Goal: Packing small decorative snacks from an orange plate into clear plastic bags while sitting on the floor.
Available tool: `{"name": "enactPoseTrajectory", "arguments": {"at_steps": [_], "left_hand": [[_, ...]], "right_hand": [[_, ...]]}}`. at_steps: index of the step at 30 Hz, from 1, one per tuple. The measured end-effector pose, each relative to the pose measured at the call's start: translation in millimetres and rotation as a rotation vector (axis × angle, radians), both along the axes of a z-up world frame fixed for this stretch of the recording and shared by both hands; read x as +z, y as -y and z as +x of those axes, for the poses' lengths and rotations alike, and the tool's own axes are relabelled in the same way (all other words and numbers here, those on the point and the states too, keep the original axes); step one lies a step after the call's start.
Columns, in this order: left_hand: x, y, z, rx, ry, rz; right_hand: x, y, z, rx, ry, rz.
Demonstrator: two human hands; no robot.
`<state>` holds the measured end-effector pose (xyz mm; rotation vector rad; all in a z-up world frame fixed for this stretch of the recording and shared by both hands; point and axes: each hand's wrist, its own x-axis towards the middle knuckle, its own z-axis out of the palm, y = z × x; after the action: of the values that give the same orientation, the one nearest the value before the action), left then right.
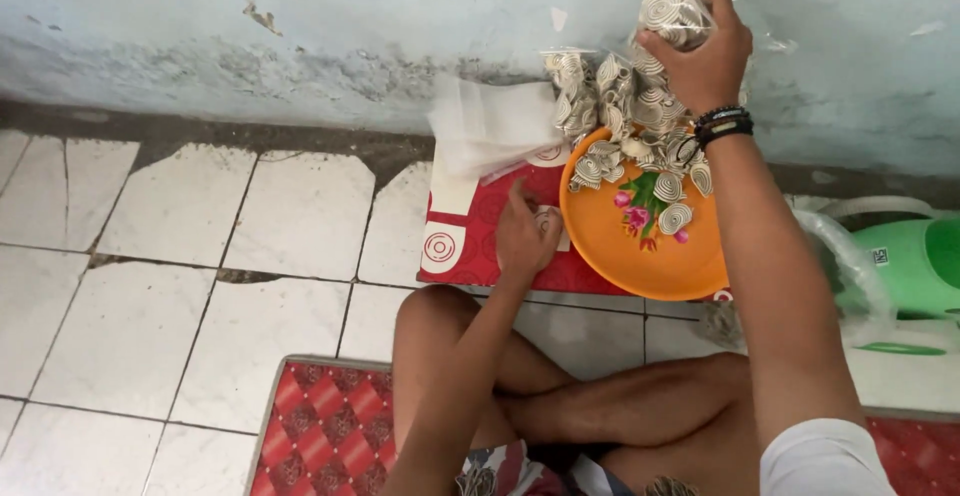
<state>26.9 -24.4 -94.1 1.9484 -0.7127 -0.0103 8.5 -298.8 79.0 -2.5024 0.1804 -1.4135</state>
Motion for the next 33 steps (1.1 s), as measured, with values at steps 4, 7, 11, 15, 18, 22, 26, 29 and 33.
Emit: {"name": "enactPoseTrajectory", "arguments": {"at_steps": [4,7,11,15,18,22,26,29,33], "left_hand": [[-3.5,2.1,1.6,0.007,0.012,-0.012],[-0.8,0.3,0.0,0.003,0.038,-0.025],[-0.9,1.4,0.1,0.021,0.056,-0.01],[-2.4,2.6,0.3,0.027,0.042,0.021],[-4.2,3.3,1.3,0.02,0.057,0.029],[-2.7,3.1,0.4,0.026,0.075,0.011],[-1.4,2.6,0.2,0.028,0.068,0.049],[2.0,1.8,0.2,0.02,0.052,0.053],[3.6,1.2,-0.1,0.023,0.046,0.048]], "right_hand": [[-5.6,3.0,8.1,-0.063,-0.002,-0.02],[-11.7,2.4,12.9,-0.045,0.023,0.001],[-18.1,-2.1,17.3,-0.045,0.048,0.033],[-22.1,-5.6,16.7,-0.057,0.062,0.08],[-27.9,-3.8,16.1,-0.107,0.056,0.104],[-28.5,-7.2,13.6,-0.074,0.064,0.121],[-35.6,-11.9,10.3,-0.086,0.053,0.167],[-45.2,-10.5,10.8,-0.117,0.021,0.225],[-59.7,-7.4,10.7,-0.218,-0.02,0.219]]}}
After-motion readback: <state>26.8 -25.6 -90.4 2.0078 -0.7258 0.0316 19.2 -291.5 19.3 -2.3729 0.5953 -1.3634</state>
